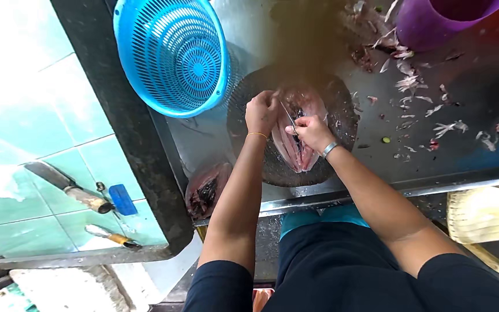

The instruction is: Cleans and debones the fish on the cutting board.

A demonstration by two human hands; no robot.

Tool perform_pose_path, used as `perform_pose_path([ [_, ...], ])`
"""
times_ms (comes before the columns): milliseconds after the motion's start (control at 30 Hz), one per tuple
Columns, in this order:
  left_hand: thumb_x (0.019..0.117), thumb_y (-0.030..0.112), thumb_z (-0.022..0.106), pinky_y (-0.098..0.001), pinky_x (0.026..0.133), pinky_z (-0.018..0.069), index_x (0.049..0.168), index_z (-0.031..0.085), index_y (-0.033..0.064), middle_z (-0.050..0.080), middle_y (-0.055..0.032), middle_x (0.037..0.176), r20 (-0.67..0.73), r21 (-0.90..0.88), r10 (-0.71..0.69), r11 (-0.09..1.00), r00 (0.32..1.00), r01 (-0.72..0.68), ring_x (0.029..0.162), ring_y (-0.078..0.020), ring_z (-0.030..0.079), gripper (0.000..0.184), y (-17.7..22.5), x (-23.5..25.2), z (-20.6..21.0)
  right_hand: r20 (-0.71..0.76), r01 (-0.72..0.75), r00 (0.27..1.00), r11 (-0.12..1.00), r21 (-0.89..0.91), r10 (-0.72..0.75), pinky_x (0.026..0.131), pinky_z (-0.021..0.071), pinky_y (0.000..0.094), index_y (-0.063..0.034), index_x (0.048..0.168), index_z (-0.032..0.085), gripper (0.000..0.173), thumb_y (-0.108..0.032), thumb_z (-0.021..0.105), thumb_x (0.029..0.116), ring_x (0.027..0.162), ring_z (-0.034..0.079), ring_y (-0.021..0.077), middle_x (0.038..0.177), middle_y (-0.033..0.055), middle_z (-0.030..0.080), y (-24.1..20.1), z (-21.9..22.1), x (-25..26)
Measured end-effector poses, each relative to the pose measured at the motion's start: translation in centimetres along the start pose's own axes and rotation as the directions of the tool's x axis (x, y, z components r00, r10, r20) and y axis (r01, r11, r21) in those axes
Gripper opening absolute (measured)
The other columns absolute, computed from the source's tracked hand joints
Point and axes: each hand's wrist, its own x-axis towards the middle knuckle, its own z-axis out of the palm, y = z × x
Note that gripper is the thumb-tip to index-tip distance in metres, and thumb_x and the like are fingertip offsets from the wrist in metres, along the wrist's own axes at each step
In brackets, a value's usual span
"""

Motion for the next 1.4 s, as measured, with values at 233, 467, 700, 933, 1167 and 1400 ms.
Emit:
perform_pose_path([
  [233,0.1033,0.033,0.052,-0.0527,0.091,0.0561,0.12,0.075,0.019,0.077,-0.005,0.107,0.004,0.019,-0.038,0.999,0.999,0.038,0.102,-0.0219,0.073,0.032,0.4,0.1,0.2,-0.049,0.002,0.999,0.998,0.067,0.002,0.049,0.0455,0.0313,-0.0054,0.108,0.075,0.025,-0.029,0.071,0.0989,0.053,0.05,0.0113,0.08,0.0057,0.067,0.9,-0.4,-1.8],
  [467,0.1041,0.038,0.05,-0.0549,0.091,0.0558,0.12,0.075,0.0188,0.077,-0.0055,0.108,0.009,0.02,-0.021,1.0,1.0,0.021,0.103,-0.0232,0.073,0.035,0.4,0.0,0.1,0.009,-0.009,1.0,0.992,0.125,0.008,0.044,0.0436,0.029,-0.0049,0.104,0.071,0.03,-0.035,0.067,0.1014,0.048,0.046,0.0106,0.068,0.0021,0.054,0.1,-0.5,-0.8],
  [700,0.1036,0.039,0.052,-0.0556,0.091,0.0555,0.118,0.076,0.02,0.077,-0.0053,0.107,-0.004,0.043,-0.063,0.997,0.998,0.064,0.104,-0.0239,0.073,0.033,1.0,0.1,0.2,-0.055,0.0,0.998,0.996,0.095,0.006,0.051,0.0475,0.0311,-0.0043,0.11,0.074,0.027,-0.028,0.069,0.1001,0.057,0.054,0.0118,0.087,0.0068,0.069,0.0,-0.7,-1.0],
  [933,0.1027,0.038,0.053,-0.0556,0.089,0.0553,0.117,0.076,0.0214,0.077,-0.0039,0.106,0.01,0.04,-0.079,0.996,0.997,0.078,0.102,-0.0234,0.072,0.031,1.1,0.1,0.0,-0.023,-0.005,1.0,0.993,0.12,0.007,0.045,0.0435,0.0285,-0.006,0.101,0.072,0.029,-0.035,0.069,0.1001,0.049,0.047,0.0098,0.07,0.0018,0.057,0.2,-0.4,-1.1],
  [1167,0.1021,0.036,0.054,-0.0557,0.088,0.0557,0.116,0.076,0.0204,0.077,-0.0048,0.105,0.013,0.037,-0.071,0.997,0.997,0.07,0.101,-0.023,0.073,0.03,1.1,0.3,0.1,-0.052,-0.038,0.998,0.994,0.105,0.044,0.049,0.0468,0.0303,-0.0047,0.111,0.074,0.027,-0.028,0.07,0.0994,0.054,0.052,0.0118,0.081,0.0065,0.066,-0.6,-1.0,-0.7],
  [1400,0.1024,0.036,0.053,-0.0563,0.09,0.0552,0.118,0.075,0.0211,0.077,-0.0046,0.107,0.02,0.04,-0.086,0.996,0.996,0.085,0.103,-0.0243,0.072,0.031,1.2,0.3,0.0,-0.073,0.01,0.997,0.994,0.108,-0.002,0.048,0.0453,0.0311,-0.0053,0.108,0.076,0.025,-0.028,0.072,0.0979,0.051,0.05,0.0112,0.079,0.0058,0.068,-0.1,-0.6,-1.9],
])
